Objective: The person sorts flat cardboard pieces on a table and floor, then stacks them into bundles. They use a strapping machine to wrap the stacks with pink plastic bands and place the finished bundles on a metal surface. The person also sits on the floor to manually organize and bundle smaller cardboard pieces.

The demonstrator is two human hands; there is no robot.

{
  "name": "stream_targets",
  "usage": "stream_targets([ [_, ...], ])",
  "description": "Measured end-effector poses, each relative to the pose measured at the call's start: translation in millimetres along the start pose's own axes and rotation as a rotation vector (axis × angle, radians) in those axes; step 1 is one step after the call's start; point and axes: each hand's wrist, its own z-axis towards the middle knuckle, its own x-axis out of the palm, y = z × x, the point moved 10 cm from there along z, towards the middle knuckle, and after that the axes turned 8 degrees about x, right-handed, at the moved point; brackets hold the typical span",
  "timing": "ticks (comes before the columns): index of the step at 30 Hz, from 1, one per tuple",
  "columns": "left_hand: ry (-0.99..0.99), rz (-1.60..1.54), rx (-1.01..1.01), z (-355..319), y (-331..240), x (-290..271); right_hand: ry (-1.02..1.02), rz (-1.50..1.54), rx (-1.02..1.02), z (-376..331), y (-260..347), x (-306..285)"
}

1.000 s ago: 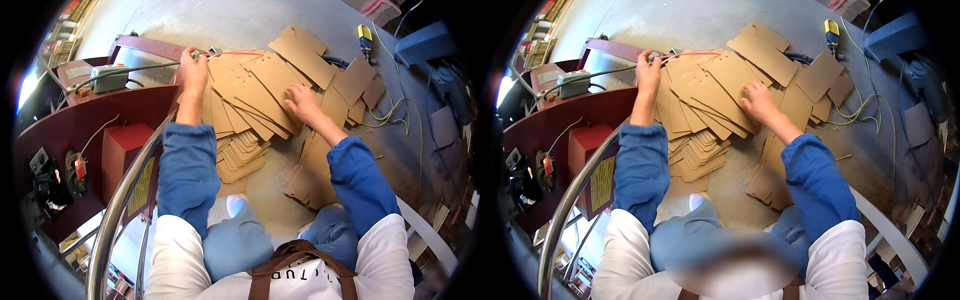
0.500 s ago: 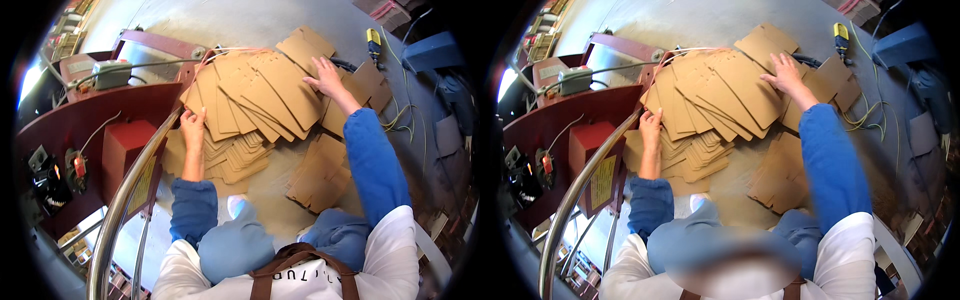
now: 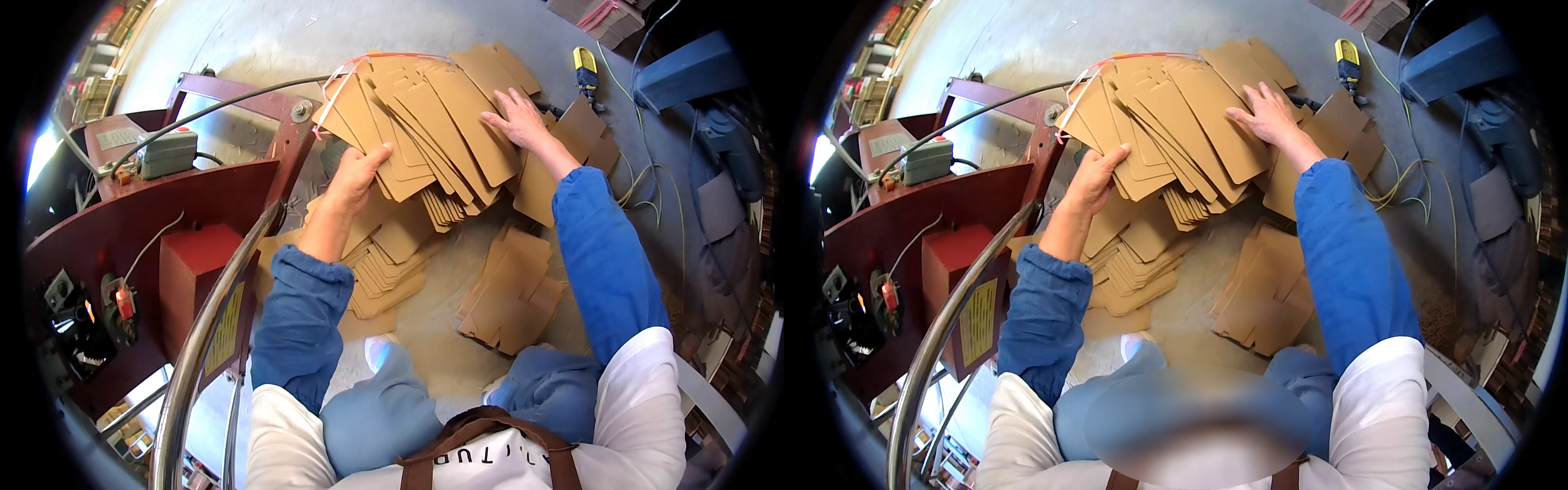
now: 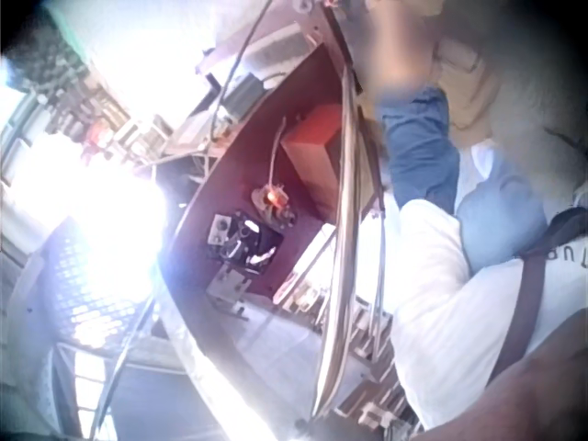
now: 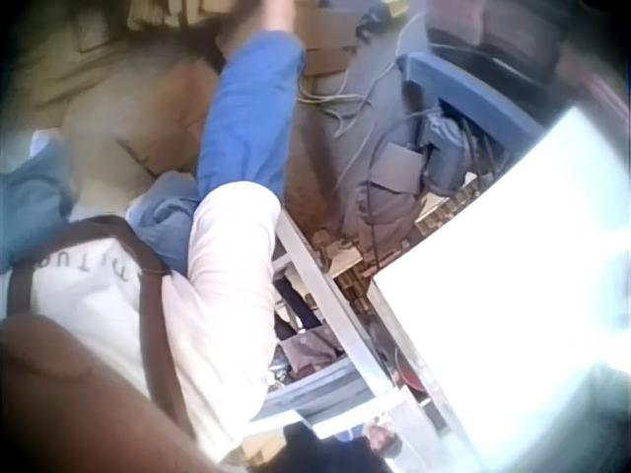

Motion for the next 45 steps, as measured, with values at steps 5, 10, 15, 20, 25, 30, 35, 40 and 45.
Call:
stream_targets([
  [5, 0.013, -0.137, -0.029, 29.6, 1.3, 42.0, -0.018, 0.122, 0.030, 22.7, -50.9, 4.9],
  [10, 0.058, -0.065, -0.048, -9.2, 6.3, 30.5, 0.024, 0.048, -0.023, -21.6, 12.9, 27.3],
  [15, -0.070, -0.025, -0.161, -70.0, 26.7, -5.7, 0.150, 0.037, -0.197, -98.1, 59.3, 28.7],
  [20, -0.346, 0.409, 0.306, -55.8, -10.6, -40.1, -0.258, 0.064, -0.059, -31.7, 0.5, -18.3],
  [25, -0.363, 1.027, 0.727, -104.1, -67.9, 0.3, -0.082, 0.060, 0.131, 23.9, -64.0, -12.0],
  [30, -0.277, 0.478, 0.065, -59.3, 43.2, -42.0, -0.083, 0.048, 0.228, 53.1, -66.6, 0.3],
  [35, -0.281, 0.450, 0.013, -28.4, 62.5, -37.2, 0.053, 0.044, 0.261, 52.9, -73.5, 25.5],
  [40, -0.207, 0.598, 0.086, 4.5, 43.7, -24.4, 0.096, -0.106, 0.167, 14.5, -16.3, 43.8],
  [45, -0.178, 0.024, 0.083, 22.4, 38.2, 18.4, -0.002, -0.010, 0.146, -14.9, -14.3, 47.1],
])
